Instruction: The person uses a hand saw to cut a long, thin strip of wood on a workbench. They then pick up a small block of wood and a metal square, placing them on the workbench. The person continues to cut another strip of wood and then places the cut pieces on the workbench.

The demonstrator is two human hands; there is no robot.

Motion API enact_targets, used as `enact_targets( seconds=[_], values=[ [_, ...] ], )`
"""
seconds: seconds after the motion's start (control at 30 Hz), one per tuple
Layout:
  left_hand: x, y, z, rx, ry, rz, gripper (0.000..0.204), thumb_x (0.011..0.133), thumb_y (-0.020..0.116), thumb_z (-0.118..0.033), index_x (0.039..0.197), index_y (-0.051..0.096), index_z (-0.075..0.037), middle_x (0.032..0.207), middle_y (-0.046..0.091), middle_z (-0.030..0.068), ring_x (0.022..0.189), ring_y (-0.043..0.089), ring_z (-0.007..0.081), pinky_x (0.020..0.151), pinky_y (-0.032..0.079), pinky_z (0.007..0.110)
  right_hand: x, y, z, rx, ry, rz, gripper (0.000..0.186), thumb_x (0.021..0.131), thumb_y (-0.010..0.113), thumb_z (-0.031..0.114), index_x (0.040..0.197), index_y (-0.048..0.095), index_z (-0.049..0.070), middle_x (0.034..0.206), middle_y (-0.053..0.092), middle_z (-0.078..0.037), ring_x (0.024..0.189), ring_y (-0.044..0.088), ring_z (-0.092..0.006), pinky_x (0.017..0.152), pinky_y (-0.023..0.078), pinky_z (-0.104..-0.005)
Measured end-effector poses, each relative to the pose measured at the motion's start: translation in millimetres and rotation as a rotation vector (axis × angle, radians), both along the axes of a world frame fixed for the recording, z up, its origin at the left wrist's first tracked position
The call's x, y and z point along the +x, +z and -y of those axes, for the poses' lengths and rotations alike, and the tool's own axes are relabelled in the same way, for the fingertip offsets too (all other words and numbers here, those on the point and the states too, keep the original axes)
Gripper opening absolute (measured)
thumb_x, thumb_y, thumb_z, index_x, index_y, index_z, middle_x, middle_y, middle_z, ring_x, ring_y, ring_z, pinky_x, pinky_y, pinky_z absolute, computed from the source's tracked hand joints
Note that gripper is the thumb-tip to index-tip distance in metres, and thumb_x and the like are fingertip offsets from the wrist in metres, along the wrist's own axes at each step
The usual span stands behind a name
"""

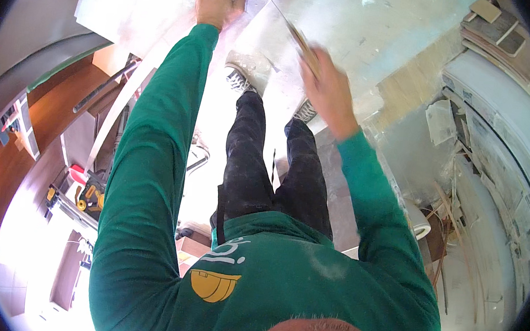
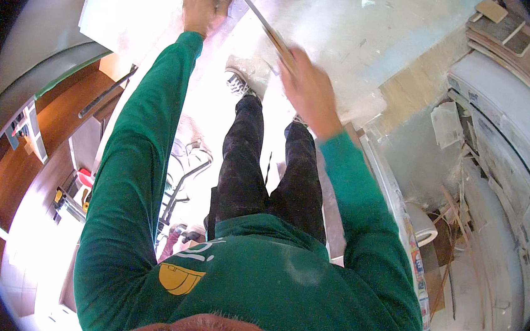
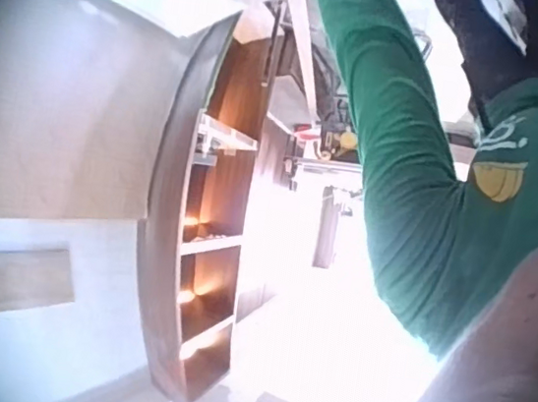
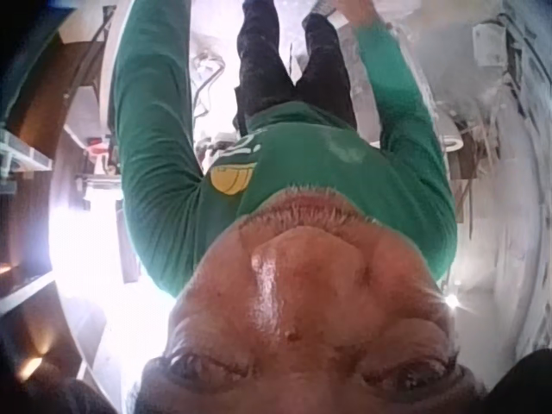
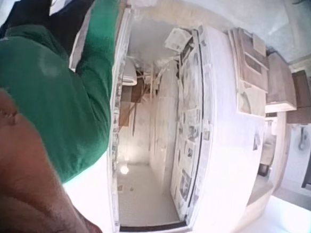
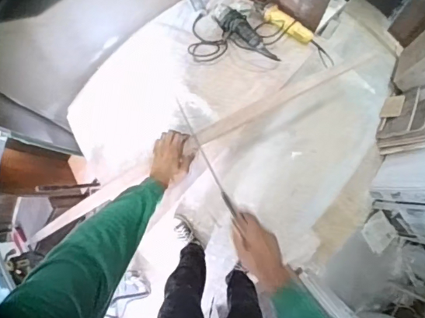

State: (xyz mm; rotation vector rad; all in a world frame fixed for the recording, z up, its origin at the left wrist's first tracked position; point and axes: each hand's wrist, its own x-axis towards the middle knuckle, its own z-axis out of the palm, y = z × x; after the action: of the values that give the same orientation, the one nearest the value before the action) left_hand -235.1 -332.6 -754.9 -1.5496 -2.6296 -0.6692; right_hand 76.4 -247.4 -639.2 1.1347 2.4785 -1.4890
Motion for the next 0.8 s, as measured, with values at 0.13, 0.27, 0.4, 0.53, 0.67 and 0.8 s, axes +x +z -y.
enact_targets(
  seconds=[0.13,0.27,0.4,0.53,0.67,0.8],
  values=[
    [0,-1,4,0.016,0.0,-0.022,0.049,0.087,0.075,-0.03,0.129,0.064,-0.005,0.122,0.062,0.0194,0.115,0.057,0.0423,0.097,0.045,0.054,-75,-17,-14,0.127,-0.001,-0.167,0.034,0.109,0.062,0.033,0.133,0.059,0.009,0.09,0.075,-0.025,0.083,0.073,-0.0497,0.072,0.058,-0.058],
    [-9,-14,12,-0.01,0.047,-0.028,0.049,0.087,0.075,-0.031,0.128,0.065,-0.007,0.122,0.062,0.0184,0.116,0.057,0.0411,0.098,0.045,0.053,31,3,11,-0.05,-0.062,0.003,0.04,0.109,0.062,0.034,0.14,0.06,0.009,0.103,0.076,-0.028,0.094,0.075,-0.0488,0.079,0.06,-0.055],
    [3,0,4,-0.013,0.061,-0.015,0.048,0.089,0.074,-0.032,0.129,0.064,-0.008,0.122,0.06,0.0183,0.117,0.056,0.0407,0.099,0.045,0.052,126,19,28,-0.004,-0.059,0.018,0.046,0.108,0.063,0.035,0.147,0.058,0.01,0.115,0.076,-0.029,0.103,0.076,-0.048,0.084,0.062,-0.0523],
    [0,2,-1,-0.027,0.018,-0.042,0.048,0.09,0.073,-0.032,0.13,0.063,-0.007,0.122,0.059,0.0181,0.116,0.056,0.0408,0.098,0.045,0.052,-22,-6,0,0.035,-0.008,0.009,0.039,0.108,0.065,0.033,0.138,0.059,0.008,0.101,0.076,-0.028,0.091,0.075,-0.0498,0.077,0.061,-0.0558],
    [0,-9,9,0.011,0.022,-0.057,0.048,0.09,0.072,-0.031,0.13,0.062,-0.007,0.121,0.059,0.0179,0.115,0.056,0.041,0.096,0.045,0.052,-66,-12,-6,0.131,0.003,-0.13,0.035,0.109,0.063,0.033,0.134,0.059,0.009,0.095,0.075,-0.027,0.087,0.073,-0.0508,0.075,0.059,-0.0583],
    [-5,-6,5,-0.02,0.02,-0.01,0.048,0.09,0.072,-0.031,0.13,0.062,-0.007,0.121,0.059,0.0179,0.115,0.056,0.0408,0.096,0.046,0.052,32,5,16,0.005,-0.039,-0.018,0.04,0.109,0.063,0.032,0.14,0.059,0.007,0.101,0.076,-0.027,0.091,0.075,-0.0501,0.078,0.061,-0.055]
  ],
)
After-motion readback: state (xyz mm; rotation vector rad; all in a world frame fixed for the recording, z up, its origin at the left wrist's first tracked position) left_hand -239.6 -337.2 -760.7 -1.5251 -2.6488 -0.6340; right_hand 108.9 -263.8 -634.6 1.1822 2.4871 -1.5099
